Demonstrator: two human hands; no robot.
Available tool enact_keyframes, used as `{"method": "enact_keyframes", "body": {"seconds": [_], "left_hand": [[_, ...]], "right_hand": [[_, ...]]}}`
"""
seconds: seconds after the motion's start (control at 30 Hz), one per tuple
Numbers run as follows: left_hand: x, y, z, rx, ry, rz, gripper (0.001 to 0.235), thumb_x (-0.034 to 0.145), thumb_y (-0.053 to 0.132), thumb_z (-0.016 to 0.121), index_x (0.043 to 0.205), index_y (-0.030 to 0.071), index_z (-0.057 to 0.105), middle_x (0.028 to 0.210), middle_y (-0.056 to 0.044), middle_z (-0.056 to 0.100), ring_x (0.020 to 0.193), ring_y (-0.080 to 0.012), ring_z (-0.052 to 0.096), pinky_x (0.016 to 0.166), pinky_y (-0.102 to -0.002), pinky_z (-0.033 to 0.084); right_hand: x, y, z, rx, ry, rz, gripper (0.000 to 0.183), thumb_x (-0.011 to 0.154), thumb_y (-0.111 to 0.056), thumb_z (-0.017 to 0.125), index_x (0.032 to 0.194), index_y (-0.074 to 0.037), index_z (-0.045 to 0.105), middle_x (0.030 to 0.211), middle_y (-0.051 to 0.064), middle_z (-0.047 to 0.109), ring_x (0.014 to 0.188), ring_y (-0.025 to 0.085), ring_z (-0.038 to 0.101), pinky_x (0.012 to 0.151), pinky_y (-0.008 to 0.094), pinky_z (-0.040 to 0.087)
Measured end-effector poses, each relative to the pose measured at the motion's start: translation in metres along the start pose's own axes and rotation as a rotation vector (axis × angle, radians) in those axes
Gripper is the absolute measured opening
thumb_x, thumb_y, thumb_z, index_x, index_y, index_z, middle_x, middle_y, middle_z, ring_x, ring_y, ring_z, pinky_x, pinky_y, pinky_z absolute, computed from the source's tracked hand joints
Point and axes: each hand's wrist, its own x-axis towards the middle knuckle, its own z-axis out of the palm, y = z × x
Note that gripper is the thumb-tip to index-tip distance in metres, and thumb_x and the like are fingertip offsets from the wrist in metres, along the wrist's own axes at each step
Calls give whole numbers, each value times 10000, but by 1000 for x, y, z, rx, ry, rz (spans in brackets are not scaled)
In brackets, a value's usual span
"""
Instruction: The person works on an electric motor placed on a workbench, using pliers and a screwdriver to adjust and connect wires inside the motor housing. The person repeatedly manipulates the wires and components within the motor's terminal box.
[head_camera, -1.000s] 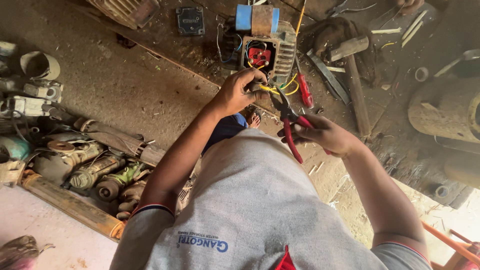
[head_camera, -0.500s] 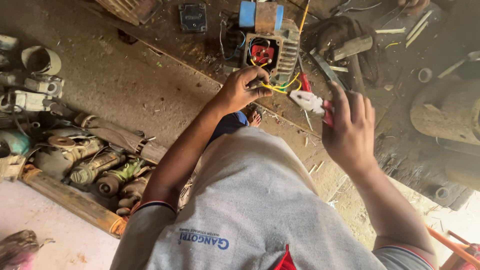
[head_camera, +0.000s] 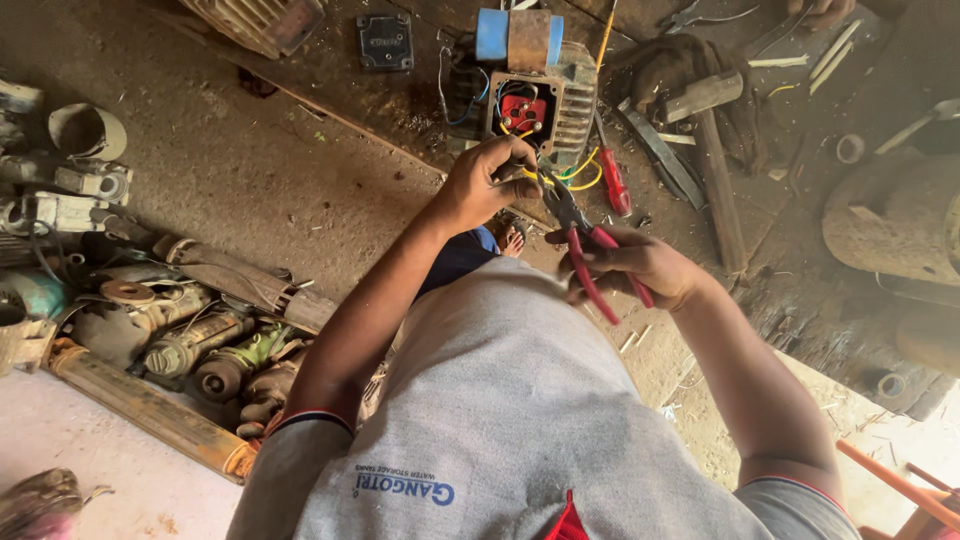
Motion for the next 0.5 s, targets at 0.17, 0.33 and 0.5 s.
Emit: {"method": "enact_keyframes", "body": {"seconds": [0.17,0.33,0.5], "left_hand": [[-1,0,4,38,20,16,328,870,297,832,1023,97,621,978,7,670,907,-113,661,783,-286,547],[0,3,3,21,-5,14,352,877,262,861,1028,83,598,970,6,651,921,-128,651,815,-301,550],[7,6,-1,-19,7,93,369,873,249,867,1058,74,599,1047,-13,662,1030,-152,661,911,-320,542]], "right_hand": [[7,7,40,-1226,569,45,427,1026,-205,552,1419,-56,482,1076,177,616,819,274,630,699,423,532],[-5,-2,38,-1951,991,-577,457,1013,-249,569,1436,-92,499,1122,161,665,953,271,655,839,415,517],[-16,-3,19,-1312,640,-35,488,1000,-294,587,1453,-127,516,1169,145,714,1087,268,680,978,408,501]]}}
